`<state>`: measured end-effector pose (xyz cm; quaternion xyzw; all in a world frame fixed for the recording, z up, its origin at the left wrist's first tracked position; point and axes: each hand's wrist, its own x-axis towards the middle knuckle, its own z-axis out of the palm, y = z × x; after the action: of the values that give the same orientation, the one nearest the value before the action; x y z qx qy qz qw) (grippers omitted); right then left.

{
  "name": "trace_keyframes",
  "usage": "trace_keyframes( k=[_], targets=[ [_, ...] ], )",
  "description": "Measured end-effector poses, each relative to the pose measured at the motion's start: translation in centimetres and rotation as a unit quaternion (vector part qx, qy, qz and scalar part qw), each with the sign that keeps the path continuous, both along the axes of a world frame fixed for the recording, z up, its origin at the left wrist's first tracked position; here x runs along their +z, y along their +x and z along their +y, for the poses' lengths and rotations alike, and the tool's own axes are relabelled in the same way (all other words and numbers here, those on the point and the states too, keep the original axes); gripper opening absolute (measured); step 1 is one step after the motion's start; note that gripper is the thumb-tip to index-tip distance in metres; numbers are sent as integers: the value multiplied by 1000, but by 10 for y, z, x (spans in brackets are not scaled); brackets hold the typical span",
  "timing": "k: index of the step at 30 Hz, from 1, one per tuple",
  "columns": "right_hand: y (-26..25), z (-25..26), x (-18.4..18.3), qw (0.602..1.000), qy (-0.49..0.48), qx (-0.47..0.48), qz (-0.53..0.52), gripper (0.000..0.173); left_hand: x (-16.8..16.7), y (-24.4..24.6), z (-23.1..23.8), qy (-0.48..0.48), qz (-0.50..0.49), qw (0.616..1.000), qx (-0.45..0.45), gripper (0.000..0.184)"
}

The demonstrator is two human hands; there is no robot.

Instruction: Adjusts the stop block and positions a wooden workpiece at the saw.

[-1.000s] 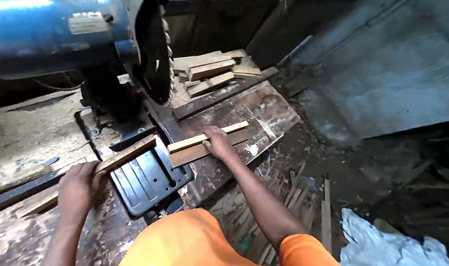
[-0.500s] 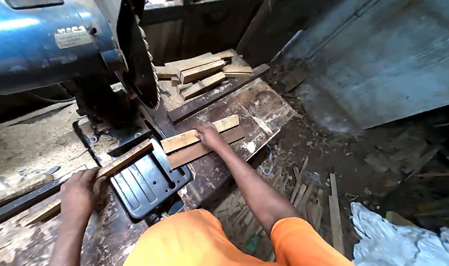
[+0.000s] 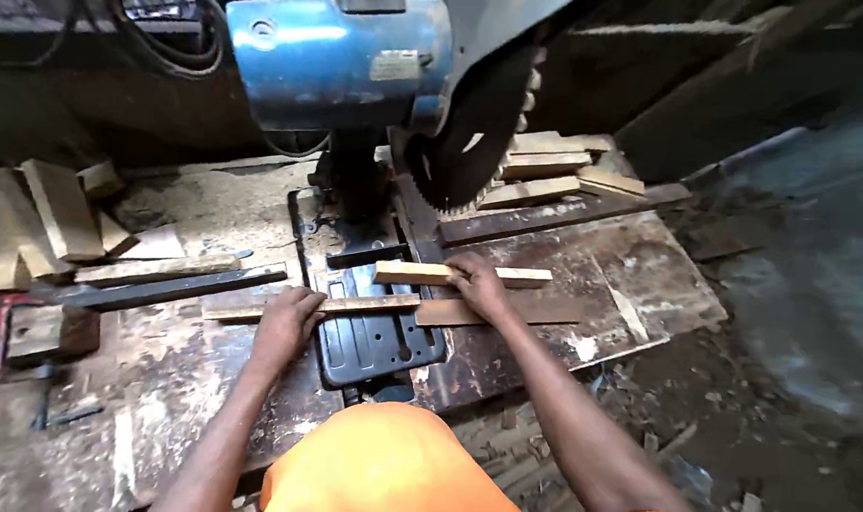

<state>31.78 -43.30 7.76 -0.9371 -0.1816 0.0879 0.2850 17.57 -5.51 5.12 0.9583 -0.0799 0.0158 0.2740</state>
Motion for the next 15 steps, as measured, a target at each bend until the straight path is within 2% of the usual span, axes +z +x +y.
trace_keyframes(
  k=[2,7,12,15],
  targets=[
    [-1,26,2,998,13,55,17,23,-1,-1,-4,-23,-8,999,24,26],
    [-10,106,6,991,19,119,60,25,-3,-6,-16,-47,-56,993,95,57],
    [-41,175,9,981,26,175,79,30,-11,-4,-28,29,-56,994,90,58],
    [-50,187,4,976,77,195,66,36,-14,-4,-32,54,-34,995,79,58]
  ],
)
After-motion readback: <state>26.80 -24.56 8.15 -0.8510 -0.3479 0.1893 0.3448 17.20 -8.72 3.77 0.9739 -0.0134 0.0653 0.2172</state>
